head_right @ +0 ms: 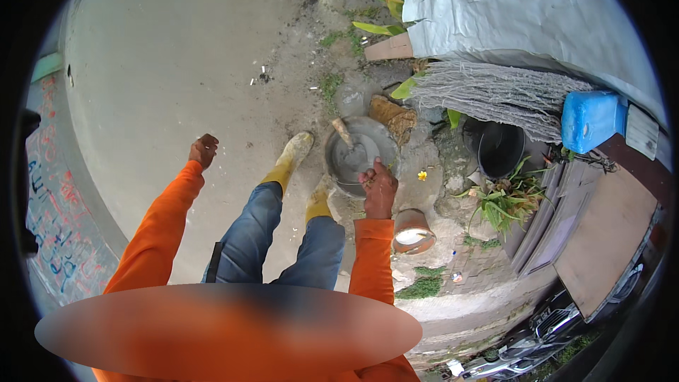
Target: The person scoops cement from a metal bowl using a trowel and applies it to a small section of a low wall or planter edge. They repeatedly transfer cement and smooth it along the surface, then add water from a black bucket to the bowl and mix the contents.
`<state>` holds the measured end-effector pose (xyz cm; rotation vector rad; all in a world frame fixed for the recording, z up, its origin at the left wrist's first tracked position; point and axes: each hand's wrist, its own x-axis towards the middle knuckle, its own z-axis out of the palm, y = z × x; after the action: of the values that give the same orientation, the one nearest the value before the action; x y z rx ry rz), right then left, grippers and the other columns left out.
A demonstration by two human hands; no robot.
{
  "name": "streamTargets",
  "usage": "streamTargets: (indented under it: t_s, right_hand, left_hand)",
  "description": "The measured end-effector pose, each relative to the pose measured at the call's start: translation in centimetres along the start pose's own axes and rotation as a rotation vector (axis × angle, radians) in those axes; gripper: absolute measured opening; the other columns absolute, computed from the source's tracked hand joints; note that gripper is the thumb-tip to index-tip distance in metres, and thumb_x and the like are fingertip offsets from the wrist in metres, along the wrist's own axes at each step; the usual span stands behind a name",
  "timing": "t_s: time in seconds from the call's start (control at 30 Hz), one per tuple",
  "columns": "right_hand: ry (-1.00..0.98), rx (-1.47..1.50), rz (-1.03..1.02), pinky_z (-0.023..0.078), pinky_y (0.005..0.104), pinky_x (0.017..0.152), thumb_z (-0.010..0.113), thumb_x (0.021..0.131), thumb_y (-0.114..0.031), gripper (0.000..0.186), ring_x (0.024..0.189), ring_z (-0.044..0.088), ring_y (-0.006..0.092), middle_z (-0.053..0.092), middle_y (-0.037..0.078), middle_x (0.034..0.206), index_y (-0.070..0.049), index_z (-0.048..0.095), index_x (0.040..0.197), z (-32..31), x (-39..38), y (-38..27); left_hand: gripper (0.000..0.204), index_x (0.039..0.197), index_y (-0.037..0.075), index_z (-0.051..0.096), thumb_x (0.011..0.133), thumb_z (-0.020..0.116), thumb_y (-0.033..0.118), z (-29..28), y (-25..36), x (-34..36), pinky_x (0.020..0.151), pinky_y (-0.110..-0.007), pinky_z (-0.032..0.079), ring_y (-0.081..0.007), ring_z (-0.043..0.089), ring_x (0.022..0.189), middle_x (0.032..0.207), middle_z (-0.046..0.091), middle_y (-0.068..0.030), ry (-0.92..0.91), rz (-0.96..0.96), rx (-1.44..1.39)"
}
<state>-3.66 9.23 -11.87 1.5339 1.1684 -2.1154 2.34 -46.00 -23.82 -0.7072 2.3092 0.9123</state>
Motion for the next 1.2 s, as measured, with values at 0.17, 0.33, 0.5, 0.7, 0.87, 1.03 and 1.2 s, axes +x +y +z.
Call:
streamTargets:
  t_s: [0.17, 0.33, 0.5, 0.7, 0.87, 1.03, 1.2]
  right_hand:
    - [-0.100, -0.108, 0.178, 0.056, 0.0439, 0.085, 0.065, 0.107, -0.028, 0.026, 0.073, 0.063, 0.0258, 0.057, 0.004, 0.074, -0.009, 0.058, 0.090, 8.0, 6.1, 6.8]
    - [-0.294, 0.030, 0.198, 0.052, 0.0506, 0.099, 0.056, 0.111, -0.034, 0.035, 0.085, 0.069, 0.0319, 0.059, 0.006, 0.074, -0.012, 0.051, 0.084, 16.3, 11.5, 14.4]
    - [-0.267, 0.094, 0.271, 0.051, 0.0505, 0.104, 0.042, 0.116, -0.042, 0.045, 0.108, 0.071, 0.0363, 0.072, 0.014, 0.091, -0.012, 0.049, 0.082, 17.7, 14.4, 20.0]
    - [-0.401, -0.676, 0.288, 0.058, 0.0407, 0.092, 0.052, 0.111, -0.047, 0.050, 0.104, 0.073, 0.0288, 0.076, 0.013, 0.109, 0.000, 0.068, 0.118, 13.4, 19.1, 21.8]
    - [-0.492, -1.163, 0.169, 0.056, 0.0328, 0.079, 0.081, 0.095, -0.038, 0.044, 0.090, 0.072, 0.0237, 0.077, 0.011, 0.101, 0.000, 0.074, 0.115, 6.0, 30.7, 16.3]
    - [0.140, -1.772, -0.877, 0.053, 0.0458, 0.098, 0.079, 0.089, -0.047, 0.065, 0.110, 0.067, 0.0422, 0.071, 0.022, 0.122, -0.001, 0.064, 0.132, -1.7, 42.3, 8.9]
    - [0.316, -2.033, -0.740, 0.035, 0.0634, 0.118, 0.064, 0.090, -0.073, 0.089, 0.141, 0.048, 0.0418, 0.055, 0.023, 0.145, -0.005, 0.052, 0.147, -6.6, 46.2, 3.6]
  left_hand:
    - [0.014, 0.110, 0.003, 0.068, 0.100, 0.062, 0.010, 1.7, 1.0, -0.9, 0.072, -0.032, 0.057, -0.0166, 0.071, 0.082, 0.094, 0.072, -0.0059, 0.004, -0.040, -0.338]
    - [0.030, 0.118, 0.006, 0.066, 0.104, 0.066, 0.033, 6.6, 4.7, -1.6, 0.074, -0.033, 0.056, -0.0180, 0.071, 0.085, 0.099, 0.072, -0.0064, -0.066, -0.106, -0.530]
    - [0.084, 0.139, 0.001, 0.052, 0.089, 0.076, 0.064, 12.4, 9.1, 2.3, 0.080, -0.042, 0.059, -0.0269, 0.068, 0.102, 0.122, 0.066, -0.0173, -0.257, -0.540, -0.850]
    - [0.100, 0.140, -0.006, 0.050, 0.081, 0.083, 0.067, 18.7, 7.6, 9.4, 0.089, -0.053, 0.060, -0.0348, 0.064, 0.118, 0.135, 0.061, -0.0186, -0.443, -0.528, -0.739]
    - [0.089, 0.133, -0.002, 0.059, 0.080, 0.085, 0.064, 18.7, 2.2, 14.3, 0.084, -0.051, 0.063, -0.0330, 0.069, 0.112, 0.126, 0.067, -0.0175, -0.691, -0.493, -0.477]
    - [0.069, 0.124, -0.004, 0.068, 0.082, 0.088, 0.047, 15.7, -7.6, 20.4, 0.085, -0.047, 0.062, -0.0294, 0.075, 0.097, 0.115, 0.074, -0.0181, -0.735, -0.264, -0.124]
    - [0.032, 0.115, 0.005, 0.068, 0.099, 0.070, 0.033, 13.7, -18.7, 29.3, 0.064, -0.036, 0.057, -0.0202, 0.072, 0.081, 0.099, 0.075, -0.0095, -0.100, -0.302, -0.296]
